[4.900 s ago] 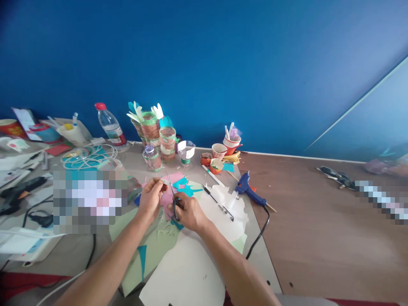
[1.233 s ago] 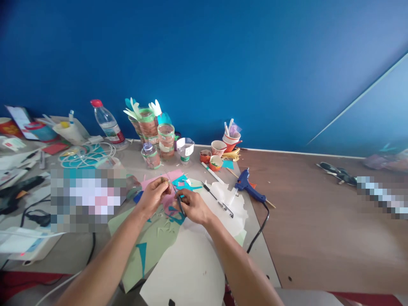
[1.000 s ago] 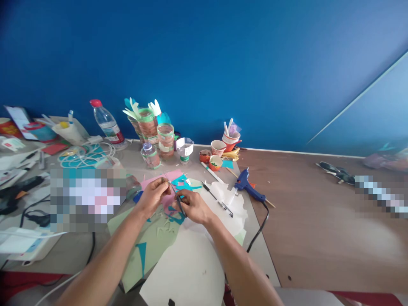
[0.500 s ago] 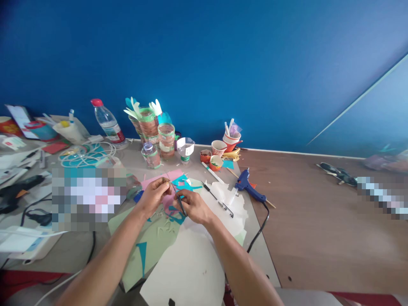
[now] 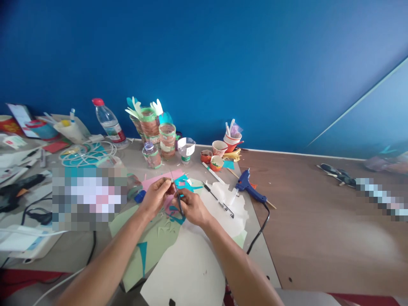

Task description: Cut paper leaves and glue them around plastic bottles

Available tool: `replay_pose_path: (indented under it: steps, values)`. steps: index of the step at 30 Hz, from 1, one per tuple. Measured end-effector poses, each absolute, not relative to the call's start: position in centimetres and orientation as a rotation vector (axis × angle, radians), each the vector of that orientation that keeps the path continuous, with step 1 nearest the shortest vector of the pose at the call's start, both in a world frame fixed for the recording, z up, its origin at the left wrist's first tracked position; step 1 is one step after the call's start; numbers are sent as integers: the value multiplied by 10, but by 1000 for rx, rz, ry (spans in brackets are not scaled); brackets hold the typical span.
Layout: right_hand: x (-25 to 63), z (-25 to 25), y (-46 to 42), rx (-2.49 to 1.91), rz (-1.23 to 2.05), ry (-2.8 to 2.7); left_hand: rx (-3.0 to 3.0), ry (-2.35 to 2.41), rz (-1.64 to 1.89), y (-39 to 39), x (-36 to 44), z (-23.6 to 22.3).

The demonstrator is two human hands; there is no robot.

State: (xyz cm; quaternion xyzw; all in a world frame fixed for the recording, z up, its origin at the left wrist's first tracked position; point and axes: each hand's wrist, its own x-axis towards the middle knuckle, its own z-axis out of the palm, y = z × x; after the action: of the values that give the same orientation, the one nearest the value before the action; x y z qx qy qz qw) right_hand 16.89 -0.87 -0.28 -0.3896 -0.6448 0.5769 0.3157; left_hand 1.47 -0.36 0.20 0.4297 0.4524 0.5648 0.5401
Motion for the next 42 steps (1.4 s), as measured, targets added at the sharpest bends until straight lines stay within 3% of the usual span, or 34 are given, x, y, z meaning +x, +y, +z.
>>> replay_pose_path:
  steps: [27,33,42]
  values:
    - [170,0,-4,-1073,1502,-1614,866,1076,1371,-4,17,8]
    - [180,1,3,-1088,1408,-1535,1225,1349,1349,-1,8,2]
    - [188,2,7,-1254,1171,-1642,2089,1649,656,-9,1,-7]
